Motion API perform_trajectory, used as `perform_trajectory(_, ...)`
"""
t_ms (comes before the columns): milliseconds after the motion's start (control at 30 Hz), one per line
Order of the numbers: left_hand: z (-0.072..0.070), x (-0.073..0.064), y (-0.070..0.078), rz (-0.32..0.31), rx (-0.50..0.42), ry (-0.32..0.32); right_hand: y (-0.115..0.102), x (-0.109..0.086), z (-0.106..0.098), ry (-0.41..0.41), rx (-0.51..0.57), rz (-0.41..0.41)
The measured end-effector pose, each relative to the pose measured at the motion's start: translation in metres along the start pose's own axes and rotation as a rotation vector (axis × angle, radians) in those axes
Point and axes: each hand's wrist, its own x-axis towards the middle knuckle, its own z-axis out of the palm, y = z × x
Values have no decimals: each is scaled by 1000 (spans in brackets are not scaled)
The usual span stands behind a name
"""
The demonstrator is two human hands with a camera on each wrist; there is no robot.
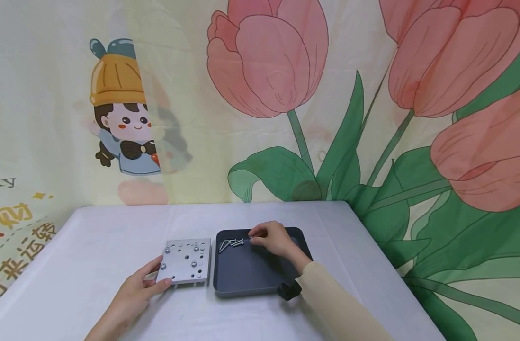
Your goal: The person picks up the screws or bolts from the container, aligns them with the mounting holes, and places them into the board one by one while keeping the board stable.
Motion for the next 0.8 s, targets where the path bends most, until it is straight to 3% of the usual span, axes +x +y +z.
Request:
perform_trajectory(333,1,-1,2,20,22,9,-13,2,8,12,93,-26)
perform_trajectory(800,-1,-1,1,18,7,3,-39,14,22,-24,132,-82)
